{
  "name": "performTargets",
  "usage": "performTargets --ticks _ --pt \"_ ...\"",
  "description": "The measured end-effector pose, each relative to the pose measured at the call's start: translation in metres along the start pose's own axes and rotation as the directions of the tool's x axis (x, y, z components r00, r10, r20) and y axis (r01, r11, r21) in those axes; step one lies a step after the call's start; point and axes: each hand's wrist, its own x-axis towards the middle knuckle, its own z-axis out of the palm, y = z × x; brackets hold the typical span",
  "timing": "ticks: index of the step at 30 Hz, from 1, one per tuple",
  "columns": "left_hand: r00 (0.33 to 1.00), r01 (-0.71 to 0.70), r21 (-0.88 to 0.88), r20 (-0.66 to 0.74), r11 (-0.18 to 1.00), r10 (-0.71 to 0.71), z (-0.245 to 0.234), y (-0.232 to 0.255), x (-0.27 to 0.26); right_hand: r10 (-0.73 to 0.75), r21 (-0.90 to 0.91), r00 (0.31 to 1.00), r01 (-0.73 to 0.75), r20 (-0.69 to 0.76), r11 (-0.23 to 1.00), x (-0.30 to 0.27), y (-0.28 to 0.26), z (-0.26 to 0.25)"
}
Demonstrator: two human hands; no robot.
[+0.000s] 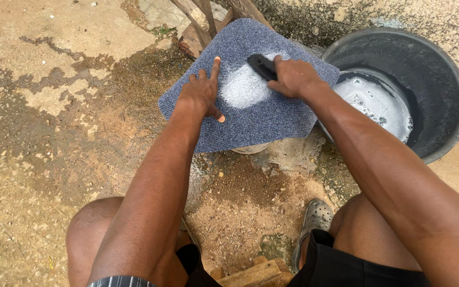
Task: The person scrubs a small blue mat with a handheld brush and soapy water from a basin.
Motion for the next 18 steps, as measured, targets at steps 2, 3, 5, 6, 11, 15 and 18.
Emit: performTargets --ticks 2,3,5,6,11,15,18 --pt "1.000 0.004 -0.005 0.021 1.000 -0.004 -0.001 0.000 0.001 0.059 0.028 0.992 -0.056 -0.110 0.998 0.004 0.018 0.002" --pt "0.999 0.006 -0.008 0.033 1.000 -0.006 -0.002 0.000 0.001 0.090 0.045 0.982 -0.083 -0.163 0.995 0.006 0.022 0.004" --pt "0.999 0.010 -0.010 0.034 1.000 -0.010 -0.002 0.000 0.000 0.078 0.049 0.983 -0.070 -0.165 0.996 0.010 0.017 0.009" --pt "0.999 0.009 -0.010 0.031 1.000 -0.008 -0.002 0.001 0.001 0.075 0.050 0.983 -0.068 -0.169 0.996 0.009 0.015 0.008" --pt "1.000 0.007 0.010 0.021 1.000 -0.008 0.001 0.000 0.002 -0.058 0.026 0.998 0.059 -0.035 0.998 0.001 -0.032 0.006" --pt "1.000 0.014 0.010 0.024 1.000 -0.015 0.005 0.001 0.005 -0.206 0.046 0.977 0.204 0.052 0.978 -0.019 -0.063 0.003" --pt "0.999 0.033 0.024 0.032 0.999 -0.034 0.005 0.002 0.007 -0.244 0.104 0.962 0.232 0.124 0.967 -0.032 -0.071 -0.002"
